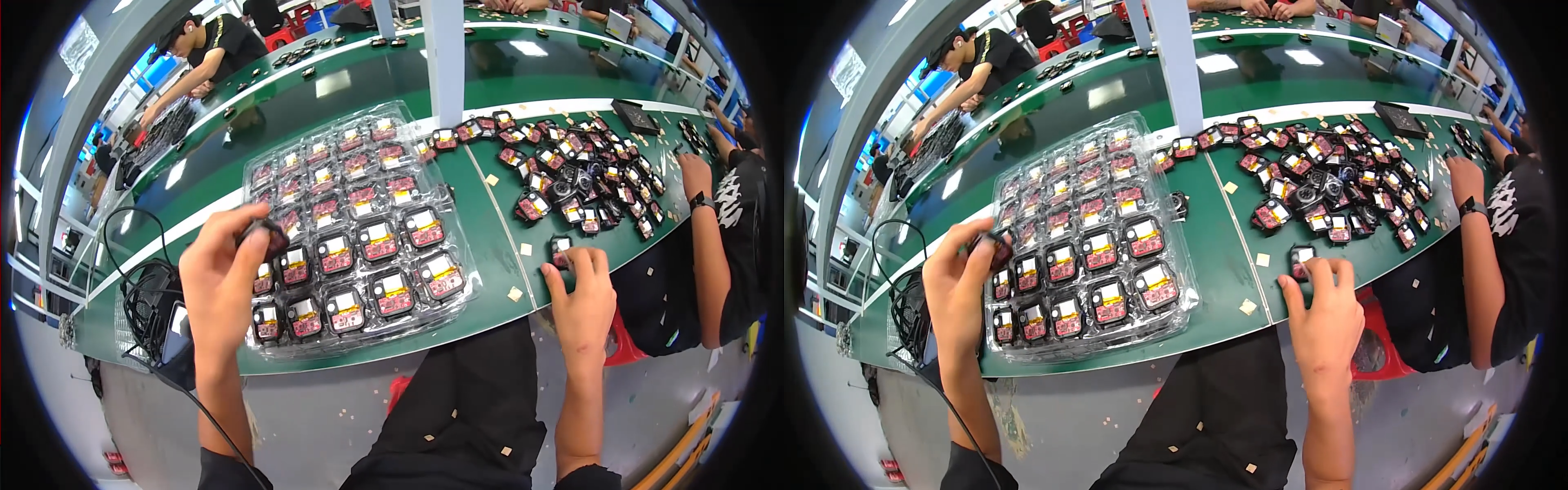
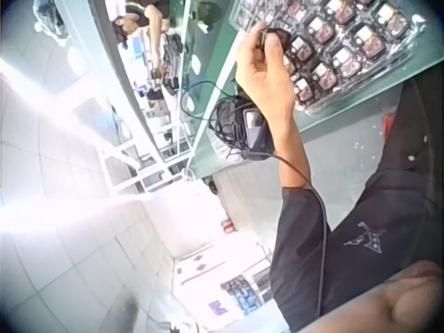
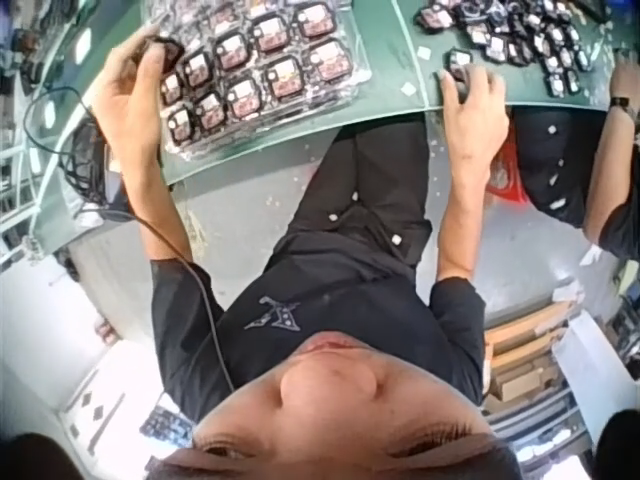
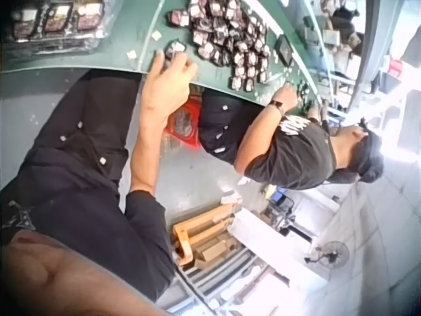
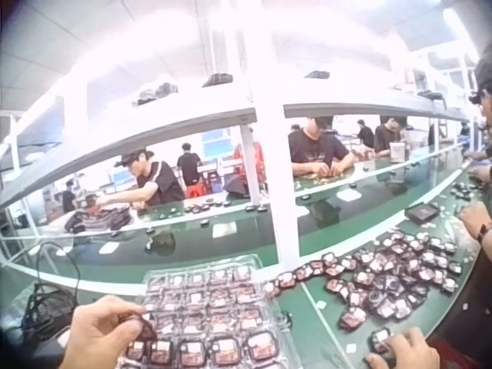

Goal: Assembling small electronic modules, such as health sensors or smartwatches, by inserting components into a casing using a precision tool on an assembly line.

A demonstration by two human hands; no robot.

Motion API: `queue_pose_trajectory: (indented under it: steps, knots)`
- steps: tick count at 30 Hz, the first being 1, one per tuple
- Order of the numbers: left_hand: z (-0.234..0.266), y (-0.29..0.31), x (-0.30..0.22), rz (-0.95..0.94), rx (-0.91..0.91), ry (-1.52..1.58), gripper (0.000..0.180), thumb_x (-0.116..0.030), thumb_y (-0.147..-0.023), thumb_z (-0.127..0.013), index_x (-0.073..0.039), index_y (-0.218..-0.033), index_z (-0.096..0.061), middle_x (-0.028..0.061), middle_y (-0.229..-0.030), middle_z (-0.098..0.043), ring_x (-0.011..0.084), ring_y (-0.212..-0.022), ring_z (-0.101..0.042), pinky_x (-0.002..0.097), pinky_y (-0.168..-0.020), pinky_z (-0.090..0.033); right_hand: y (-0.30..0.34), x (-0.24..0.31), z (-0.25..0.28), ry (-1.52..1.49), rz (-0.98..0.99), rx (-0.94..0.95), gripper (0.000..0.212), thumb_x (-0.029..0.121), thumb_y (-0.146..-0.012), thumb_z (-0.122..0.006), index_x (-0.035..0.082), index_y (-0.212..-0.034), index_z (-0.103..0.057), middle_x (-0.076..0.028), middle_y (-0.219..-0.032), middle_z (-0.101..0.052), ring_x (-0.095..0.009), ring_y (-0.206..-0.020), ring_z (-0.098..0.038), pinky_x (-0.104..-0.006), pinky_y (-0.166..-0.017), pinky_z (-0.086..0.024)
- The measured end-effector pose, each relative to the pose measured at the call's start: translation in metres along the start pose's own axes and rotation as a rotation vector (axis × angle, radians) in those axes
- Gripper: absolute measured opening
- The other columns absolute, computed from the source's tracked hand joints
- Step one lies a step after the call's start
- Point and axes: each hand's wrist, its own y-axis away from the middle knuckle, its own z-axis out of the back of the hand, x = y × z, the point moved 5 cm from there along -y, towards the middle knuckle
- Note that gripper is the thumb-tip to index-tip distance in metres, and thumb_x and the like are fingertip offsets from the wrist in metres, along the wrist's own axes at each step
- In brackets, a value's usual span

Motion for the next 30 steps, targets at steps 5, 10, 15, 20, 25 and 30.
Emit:
queue_pose_trajectory:
  steps: [5, 10, 15, 20, 25, 30]
  knots:
    - [0.008, -0.039, 0.040, -0.087, 0.053, -0.410, 0.024, -0.003, -0.090, -0.073, 0.002, -0.113, -0.069, 0.0084, -0.099, -0.070, 0.0157, -0.094, -0.065, 0.0311, -0.093, -0.049, 0.004, 0.011, 0.001, -0.071, 0.051, -0.002, 0.020, 0.019, -0.087, -0.076, 0.008, -0.101, -0.067, -0.012, -0.108, -0.065, -0.039, -0.078, -0.069, -0.0473, -0.065, -0.055]
    - [0.008, -0.037, 0.045, -0.104, 0.059, -0.622, 0.025, -0.007, -0.087, -0.077, 0.003, -0.108, -0.074, 0.0181, -0.118, -0.070, 0.0304, -0.114, -0.066, 0.0375, -0.101, -0.047, 0.011, 0.007, 0.003, -0.213, 0.086, 0.007, 0.021, 0.018, -0.083, -0.079, 0.007, -0.098, -0.069, -0.009, -0.104, -0.067, -0.035, -0.075, -0.070, -0.0441, -0.063, -0.056]
    - [-0.004, -0.035, 0.038, -0.144, 0.109, -0.763, 0.025, -0.005, -0.089, -0.074, -0.001, -0.113, -0.077, 0.0156, -0.143, -0.057, 0.0345, -0.131, -0.055, 0.0409, -0.111, -0.041, 0.016, 0.006, 0.008, -0.299, 0.069, 0.035, 0.020, 0.015, -0.083, -0.080, 0.005, -0.097, -0.069, -0.009, -0.103, -0.067, -0.032, -0.073, -0.070, -0.0425, -0.062, -0.055]
    - [-0.015, -0.023, 0.007, -0.393, 0.057, -0.984, 0.026, -0.002, -0.089, -0.072, -0.001, -0.115, -0.076, 0.0154, -0.141, -0.060, 0.0342, -0.126, -0.058, 0.0409, -0.108, -0.044, 0.022, 0.028, 0.021, -0.537, 0.208, 0.019, 0.031, 0.002, -0.073, -0.087, 0.001, -0.097, -0.068, -0.013, -0.105, -0.069, -0.021, -0.079, -0.070, -0.0316, -0.061, -0.055]
    - [-0.046, 0.036, -0.051, -0.735, 0.083, -0.482, 0.029, -0.003, -0.078, -0.079, -0.003, -0.107, -0.074, 0.0150, -0.101, -0.071, 0.0280, -0.090, -0.069, 0.0384, -0.083, -0.056, 0.041, 0.040, 0.032, -0.712, 0.469, 0.056, 0.049, 0.011, -0.069, -0.095, 0.002, -0.104, -0.063, -0.022, -0.111, -0.071, -0.029, -0.094, -0.074, -0.0349, -0.078, -0.061]
    - [-0.102, 0.115, -0.048, -0.612, 0.391, -0.220, 0.095, -0.053, -0.080, -0.081, 0.005, -0.146, -0.046, 0.0228, -0.127, -0.062, 0.0276, -0.094, -0.073, 0.0374, -0.084, -0.059, 0.053, 0.052, 0.031, -1.003, 0.461, 0.175, 0.048, 0.012, -0.071, -0.094, 0.002, -0.105, -0.062, -0.021, -0.110, -0.073, -0.030, -0.091, -0.076, -0.0338, -0.072, -0.063]
